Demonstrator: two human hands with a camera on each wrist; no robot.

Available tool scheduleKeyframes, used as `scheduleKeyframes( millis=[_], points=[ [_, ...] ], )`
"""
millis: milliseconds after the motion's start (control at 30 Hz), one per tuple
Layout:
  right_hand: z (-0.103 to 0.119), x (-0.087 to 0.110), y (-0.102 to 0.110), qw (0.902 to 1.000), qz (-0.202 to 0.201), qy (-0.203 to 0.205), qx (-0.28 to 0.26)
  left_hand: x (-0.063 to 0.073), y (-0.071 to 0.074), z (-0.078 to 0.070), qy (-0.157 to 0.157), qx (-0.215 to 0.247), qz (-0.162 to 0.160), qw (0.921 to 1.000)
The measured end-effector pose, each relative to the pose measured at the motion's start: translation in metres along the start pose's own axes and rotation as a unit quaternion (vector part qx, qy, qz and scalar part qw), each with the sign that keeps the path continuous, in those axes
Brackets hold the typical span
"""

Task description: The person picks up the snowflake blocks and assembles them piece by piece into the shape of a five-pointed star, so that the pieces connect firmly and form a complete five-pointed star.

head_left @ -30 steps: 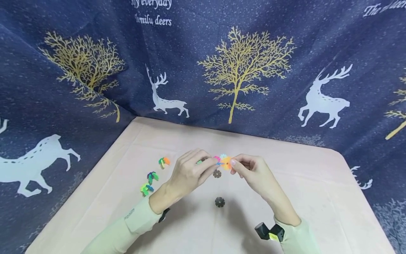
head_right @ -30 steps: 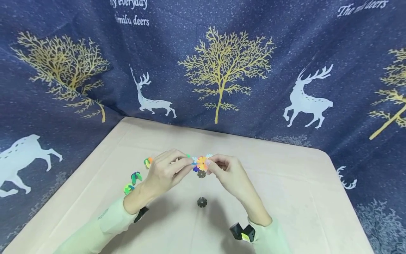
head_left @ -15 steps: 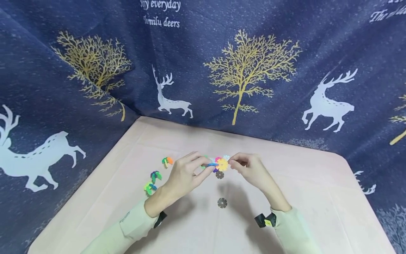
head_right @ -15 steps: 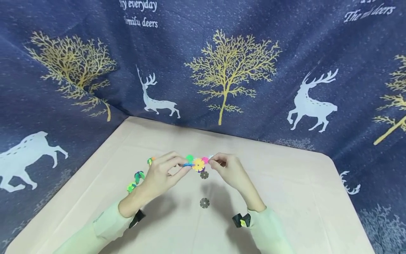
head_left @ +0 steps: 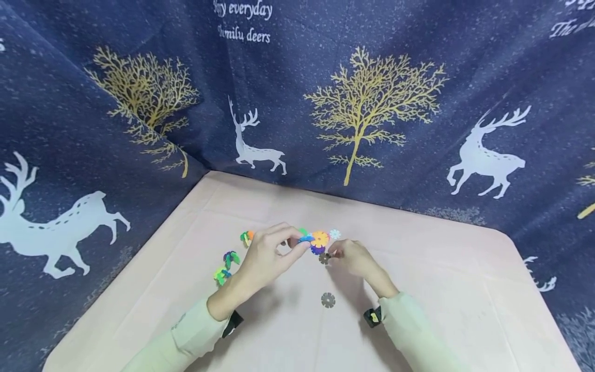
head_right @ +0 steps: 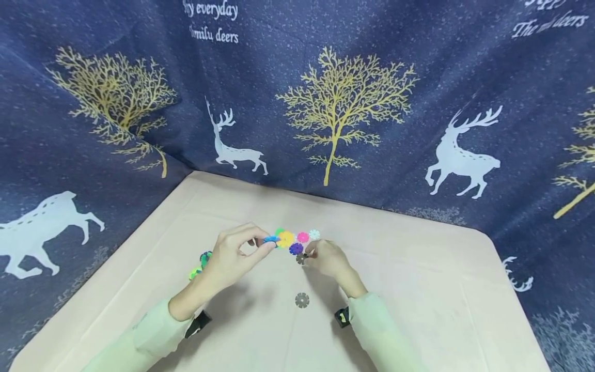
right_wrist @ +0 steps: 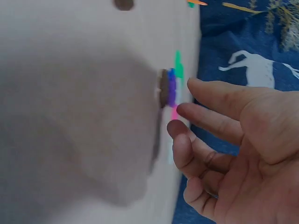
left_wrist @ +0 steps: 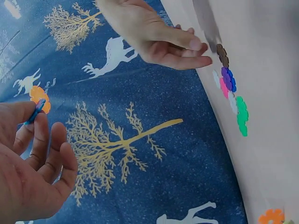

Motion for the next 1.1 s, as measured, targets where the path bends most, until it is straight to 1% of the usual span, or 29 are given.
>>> scheduleKeyframes(
  millis=[100,267,433,567,667,800,867,967,1100],
  points=[
    [0.000,-0.002,-0.008,0.9999,0.006,-0.012,-0.001,0.002,0.001,0.001,0.009,-0.006,0.001,0.9999],
    [0.003,-0.006,-0.015,0.9991,-0.003,-0.042,0.007,0.002,0.000,0.003,0.017,-0.014,-0.005,0.9997],
    [0.004,-0.008,-0.019,0.9983,-0.005,-0.051,0.028,0.001,-0.002,0.003,0.027,-0.016,-0.006,0.9995],
    [0.004,-0.007,-0.023,0.9983,-0.010,-0.057,0.009,0.005,-0.003,0.002,0.062,-0.019,0.010,0.9979],
    [0.005,-0.006,-0.026,0.9980,-0.012,-0.061,-0.007,0.008,-0.003,0.002,0.097,-0.002,0.024,0.9950],
    [0.007,-0.005,-0.028,0.9985,-0.013,-0.053,-0.008,0.010,-0.005,0.004,0.132,0.029,0.034,0.9902],
    [0.009,-0.005,-0.029,0.9987,-0.010,-0.049,-0.012,0.010,-0.005,0.005,0.143,0.038,0.033,0.9884],
    [0.013,-0.005,-0.031,0.9987,0.000,-0.039,-0.034,0.010,-0.004,0.007,0.159,0.046,0.032,0.9857],
    [0.019,-0.006,-0.036,0.9975,0.022,0.009,-0.067,0.010,-0.004,0.008,0.186,0.054,0.039,0.9803]
  ],
)
Point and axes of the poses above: each hand's wrist, its own x-axis away from the middle knuckle, its own y-axis out of the back of the hand, z = x × y, the point moved 1 cm from there along -x, towards the middle knuckle, and after that the axes turned 10 degrees about -z, right-handed, at the moved point
